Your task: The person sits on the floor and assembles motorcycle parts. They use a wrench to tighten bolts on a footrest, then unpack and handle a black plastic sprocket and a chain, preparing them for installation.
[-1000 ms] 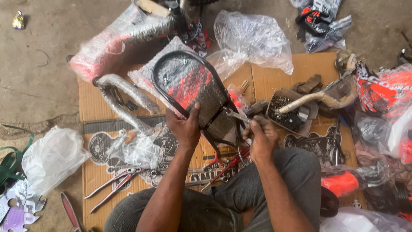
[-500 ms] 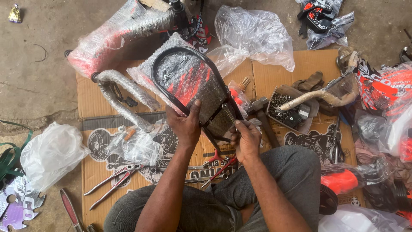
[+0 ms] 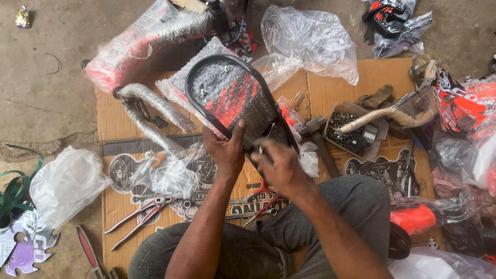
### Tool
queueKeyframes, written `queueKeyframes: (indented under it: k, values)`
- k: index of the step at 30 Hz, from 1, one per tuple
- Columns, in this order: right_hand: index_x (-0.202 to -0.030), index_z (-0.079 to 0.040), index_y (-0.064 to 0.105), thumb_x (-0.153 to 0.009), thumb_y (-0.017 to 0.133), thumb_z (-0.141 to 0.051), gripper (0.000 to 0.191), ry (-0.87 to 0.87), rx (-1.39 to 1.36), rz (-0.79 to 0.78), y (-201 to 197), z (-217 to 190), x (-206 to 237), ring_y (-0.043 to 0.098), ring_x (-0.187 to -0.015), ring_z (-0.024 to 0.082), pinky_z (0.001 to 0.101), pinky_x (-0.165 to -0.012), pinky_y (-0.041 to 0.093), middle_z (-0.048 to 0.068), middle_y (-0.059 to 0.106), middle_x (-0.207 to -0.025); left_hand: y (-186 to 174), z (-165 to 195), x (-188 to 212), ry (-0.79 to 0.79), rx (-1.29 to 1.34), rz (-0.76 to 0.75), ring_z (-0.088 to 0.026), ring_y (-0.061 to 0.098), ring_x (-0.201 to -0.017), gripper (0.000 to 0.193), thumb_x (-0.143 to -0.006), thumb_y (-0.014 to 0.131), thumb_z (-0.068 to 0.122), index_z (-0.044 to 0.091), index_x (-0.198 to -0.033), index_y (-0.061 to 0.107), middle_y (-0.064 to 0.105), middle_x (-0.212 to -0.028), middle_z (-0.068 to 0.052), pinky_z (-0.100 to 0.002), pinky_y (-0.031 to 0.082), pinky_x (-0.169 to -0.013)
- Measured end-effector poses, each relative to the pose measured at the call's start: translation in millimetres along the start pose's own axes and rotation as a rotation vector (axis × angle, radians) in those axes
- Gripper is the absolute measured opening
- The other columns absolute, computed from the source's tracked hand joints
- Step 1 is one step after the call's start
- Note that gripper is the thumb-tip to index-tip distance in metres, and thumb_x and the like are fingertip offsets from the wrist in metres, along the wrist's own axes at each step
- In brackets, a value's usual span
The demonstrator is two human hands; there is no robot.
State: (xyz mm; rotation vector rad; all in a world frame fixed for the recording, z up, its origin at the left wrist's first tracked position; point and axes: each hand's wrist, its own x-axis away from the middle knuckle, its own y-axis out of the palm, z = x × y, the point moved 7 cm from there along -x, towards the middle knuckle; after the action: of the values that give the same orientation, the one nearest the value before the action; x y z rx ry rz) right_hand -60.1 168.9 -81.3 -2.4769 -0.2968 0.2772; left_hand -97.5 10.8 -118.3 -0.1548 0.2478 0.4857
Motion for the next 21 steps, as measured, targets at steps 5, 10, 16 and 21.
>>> queueKeyframes:
  k: [5, 10, 16, 21]
  values:
    - [-0.102, -0.003, 0.064, -0.104, 0.060, -0.037, 0.035, -0.108, 0.297, 0.335, -69.1, 19.4, -41.8, 0.060, -0.057, 0.011, 0.0275, -0.046, 0.048, 0.004, 0.063, -0.068, 1.2, 3.7, -1.0, 0.022, 0.083, -0.033, -0.017, 0.067, -0.092, 0.049, -0.097, 0.077, 0.043, 0.003, -0.114, 0.053, 0.064, -0.100, -0.007, -0.035, 0.057, -0.077]
    - [-0.095, -0.004, 0.060, -0.107, 0.061, -0.037, 0.035, 0.361, -0.255, 0.574, -73.4, 88.3, 13.6, 0.052, -0.048, 0.010, 0.0262, -0.040, 0.042, 0.003, 0.057, -0.066, 0.5, -15.1, -3.5, -0.064, -0.053, -0.019, -0.017, 0.061, -0.082, 0.044, -0.093, 0.080, 0.041, 0.006, -0.103, 0.055, 0.059, -0.091, -0.007, -0.034, 0.052, -0.068]
    - [-0.093, -0.009, 0.064, -0.097, 0.068, -0.020, 0.012, 0.715, -0.979, 0.668, -5.7, 132.1, 61.1, 0.056, -0.046, 0.014, 0.0294, -0.039, 0.046, 0.005, 0.063, -0.066, -3.5, -17.5, -0.3, -0.074, -0.009, 0.026, -0.016, 0.060, -0.082, 0.049, -0.092, 0.079, 0.045, 0.006, -0.104, 0.051, 0.053, -0.090, -0.003, -0.033, 0.054, -0.069]
    - [-0.103, -0.008, 0.070, -0.094, 0.072, -0.011, 0.009, 0.576, -1.104, 0.676, -10.8, 131.4, 59.0, 0.062, -0.056, 0.016, 0.0310, -0.050, 0.053, 0.006, 0.068, -0.075, -6.9, -0.8, -4.6, 0.010, 0.091, 0.043, -0.018, 0.067, -0.095, 0.048, -0.096, 0.079, 0.040, 0.003, -0.116, 0.055, 0.065, -0.104, -0.004, -0.035, 0.055, -0.085]
